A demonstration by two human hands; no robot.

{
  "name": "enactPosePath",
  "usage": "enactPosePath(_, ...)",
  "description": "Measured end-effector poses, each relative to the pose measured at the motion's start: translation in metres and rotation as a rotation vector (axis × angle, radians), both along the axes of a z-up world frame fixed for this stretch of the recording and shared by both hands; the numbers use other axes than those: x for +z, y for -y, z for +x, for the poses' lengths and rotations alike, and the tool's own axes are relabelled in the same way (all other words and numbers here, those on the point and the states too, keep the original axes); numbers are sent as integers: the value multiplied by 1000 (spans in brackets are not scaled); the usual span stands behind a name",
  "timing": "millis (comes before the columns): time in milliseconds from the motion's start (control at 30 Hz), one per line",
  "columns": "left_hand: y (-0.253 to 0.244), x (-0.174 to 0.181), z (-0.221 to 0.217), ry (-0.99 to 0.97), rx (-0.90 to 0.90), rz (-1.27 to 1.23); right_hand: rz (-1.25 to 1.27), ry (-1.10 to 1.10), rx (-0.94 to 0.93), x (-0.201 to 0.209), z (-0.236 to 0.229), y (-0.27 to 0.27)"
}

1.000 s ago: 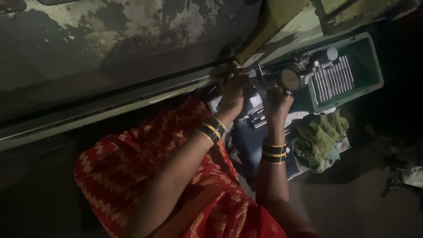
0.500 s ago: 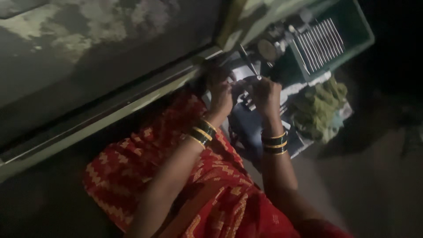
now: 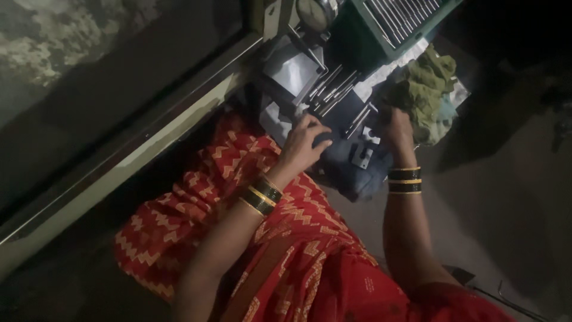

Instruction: The person uses a metal rod to clean the cavities of a metal mold, then wipes the rod with a cloth. The person repeats this process for multiple cavities.

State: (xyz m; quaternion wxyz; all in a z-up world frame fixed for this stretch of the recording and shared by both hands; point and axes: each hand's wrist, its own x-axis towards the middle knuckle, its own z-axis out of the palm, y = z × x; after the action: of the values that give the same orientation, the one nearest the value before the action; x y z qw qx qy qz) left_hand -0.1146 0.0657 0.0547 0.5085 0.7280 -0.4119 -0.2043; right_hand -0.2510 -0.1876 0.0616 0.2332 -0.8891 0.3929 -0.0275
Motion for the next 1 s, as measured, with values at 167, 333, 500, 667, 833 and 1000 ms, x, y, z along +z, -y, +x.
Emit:
enactPosePath(167, -5, -5, -12, -26, -58, 37, -168, -64, 166, -51, -37, 31)
enactPosePath(333, -11, -7, -20, -55, -75, 89, -210, -24, 230, -65, -49, 38)
enactPosePath(500, -22, -9, -20, -13, -5, 12, -165, -43, 222, -57, -41, 36)
enactPosePath(667, -30, -16, -20, -57, -8, -40, -224, -70, 261, -51, -43, 32)
enactPosePath(833, -33, -19, -22, -43, -11, -82, -155, -56, 211, -42, -43, 27)
enactPosePath(1000, -38, -23, -23, -15, 5, -73, -141, -194, 111, -22, -38, 15)
